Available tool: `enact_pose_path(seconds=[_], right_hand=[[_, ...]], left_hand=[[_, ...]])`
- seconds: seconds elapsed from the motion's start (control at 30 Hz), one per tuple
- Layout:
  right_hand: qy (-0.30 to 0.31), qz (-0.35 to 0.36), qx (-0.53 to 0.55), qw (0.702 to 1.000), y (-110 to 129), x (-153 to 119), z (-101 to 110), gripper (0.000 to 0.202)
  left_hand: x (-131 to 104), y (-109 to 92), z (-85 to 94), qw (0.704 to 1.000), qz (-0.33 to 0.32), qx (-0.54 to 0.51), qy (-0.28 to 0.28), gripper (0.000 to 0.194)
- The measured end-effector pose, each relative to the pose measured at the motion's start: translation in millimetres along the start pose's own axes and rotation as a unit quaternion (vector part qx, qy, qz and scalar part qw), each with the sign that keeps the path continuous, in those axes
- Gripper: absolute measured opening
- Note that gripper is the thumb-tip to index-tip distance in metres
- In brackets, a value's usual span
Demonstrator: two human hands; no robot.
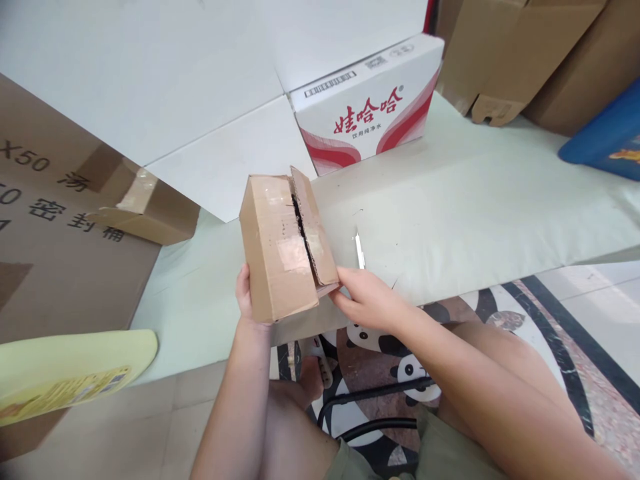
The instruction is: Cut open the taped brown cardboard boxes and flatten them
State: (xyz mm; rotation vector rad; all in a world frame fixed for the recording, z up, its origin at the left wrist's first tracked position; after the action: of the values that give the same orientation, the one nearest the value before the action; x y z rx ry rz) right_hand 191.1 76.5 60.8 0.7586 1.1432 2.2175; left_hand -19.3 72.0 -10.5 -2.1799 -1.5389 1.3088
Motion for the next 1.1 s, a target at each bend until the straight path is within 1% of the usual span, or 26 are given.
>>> enact_pose_path(seconds=[0.23,0.43,0.6,0.9,1.1], right_hand=[[0.022,0.0,-0.013,1.0,-3.4,0.0,-6.7,0.018],[0.033,0.004,-0.013,0.999,-5.2,0.2,-11.5,0.02],[0.036,0.003,-0.013,0.999,-4.5,0.9,-11.7,0.024],[0.035,0.001,-0.011,0.999,-1.6,0.9,-9.0,0.023],[0.04,0.001,-0.005,0.999,-1.0,0.5,-9.1,0.024]], left_hand=[[1.0,2.9,-0.1,1.0,0.008,0.0,0.003,0.058],[0.0,2.8,1.4,1.0,0.011,-0.002,-0.012,0.054],[-1.6,1.3,0.4,1.0,0.009,-0.009,-0.01,0.051],[0.1,0.6,2.1,1.0,0.0,0.009,0.005,0.055],[-0.5,0.4,3.7,1.0,-0.001,-0.001,0.0,0.054]])
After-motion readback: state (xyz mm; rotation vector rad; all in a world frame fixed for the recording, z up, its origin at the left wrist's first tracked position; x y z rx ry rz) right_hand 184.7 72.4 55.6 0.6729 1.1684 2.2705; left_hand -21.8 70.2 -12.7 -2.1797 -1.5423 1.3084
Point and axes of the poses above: each hand's wrist, its own x-axis towards the middle knuckle, its own z-axis out of the back of the hand, y = z × x, the point moved 8 cm from there along x, towards the middle knuckle, and after that the axes turned 15 degrees about z, right-handed, at the moved point
